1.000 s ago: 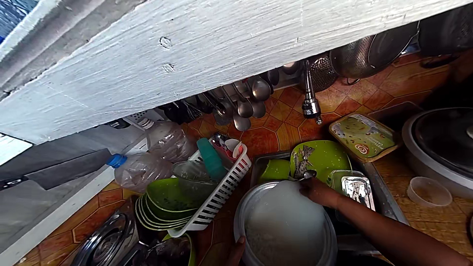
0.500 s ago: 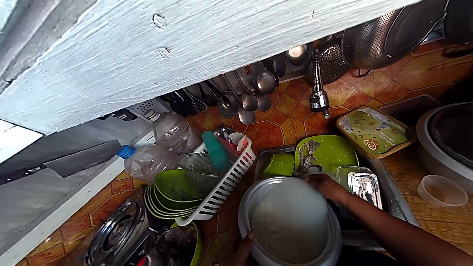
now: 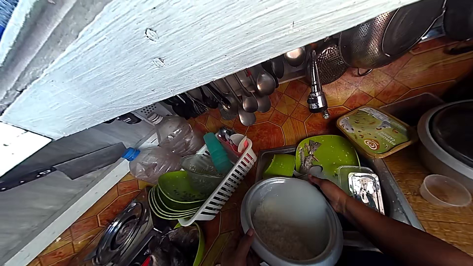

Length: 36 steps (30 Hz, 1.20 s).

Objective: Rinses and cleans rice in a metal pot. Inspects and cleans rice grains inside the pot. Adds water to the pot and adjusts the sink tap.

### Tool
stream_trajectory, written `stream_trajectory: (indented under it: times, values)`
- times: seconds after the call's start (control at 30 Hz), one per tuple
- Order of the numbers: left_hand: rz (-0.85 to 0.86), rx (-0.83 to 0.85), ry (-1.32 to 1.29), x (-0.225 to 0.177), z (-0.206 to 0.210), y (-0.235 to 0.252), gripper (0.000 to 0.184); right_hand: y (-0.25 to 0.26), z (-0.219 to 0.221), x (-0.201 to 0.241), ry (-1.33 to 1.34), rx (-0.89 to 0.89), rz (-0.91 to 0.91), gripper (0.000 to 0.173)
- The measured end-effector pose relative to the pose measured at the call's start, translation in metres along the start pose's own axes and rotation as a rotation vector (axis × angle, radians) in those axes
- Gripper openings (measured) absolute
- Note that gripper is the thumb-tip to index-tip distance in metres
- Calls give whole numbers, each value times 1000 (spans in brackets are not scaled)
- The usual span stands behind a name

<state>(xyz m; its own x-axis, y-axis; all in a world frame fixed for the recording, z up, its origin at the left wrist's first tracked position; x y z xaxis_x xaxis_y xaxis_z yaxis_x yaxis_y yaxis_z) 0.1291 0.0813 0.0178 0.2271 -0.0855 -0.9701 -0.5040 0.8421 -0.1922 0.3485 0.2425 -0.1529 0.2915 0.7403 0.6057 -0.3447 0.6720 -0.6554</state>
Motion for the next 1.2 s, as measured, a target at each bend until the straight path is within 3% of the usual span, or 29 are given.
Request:
stream_trajectory:
  times: [0.27, 1.2]
  values:
    - [-4, -30, -40, -6, 2, 2, 19, -5, 3, -8, 149, 28, 52, 44]
    - [55, 43, -80, -17, -6, 2, 26, -12, 15, -27, 196, 36, 84, 48]
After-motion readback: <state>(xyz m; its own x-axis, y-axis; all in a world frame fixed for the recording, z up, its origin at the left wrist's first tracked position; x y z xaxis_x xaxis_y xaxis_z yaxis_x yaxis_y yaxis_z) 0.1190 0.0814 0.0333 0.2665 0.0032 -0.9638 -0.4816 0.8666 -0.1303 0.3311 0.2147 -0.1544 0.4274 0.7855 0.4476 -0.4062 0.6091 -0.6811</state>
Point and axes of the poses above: each hand's wrist, its own y-axis towards the middle knuckle, its own z-axis out of the palm, x = y × z, the point moved 7 cm from there along y, towards the middle knuckle, and after that the axes turned 8 degrees about z, right-handed, at the moved point
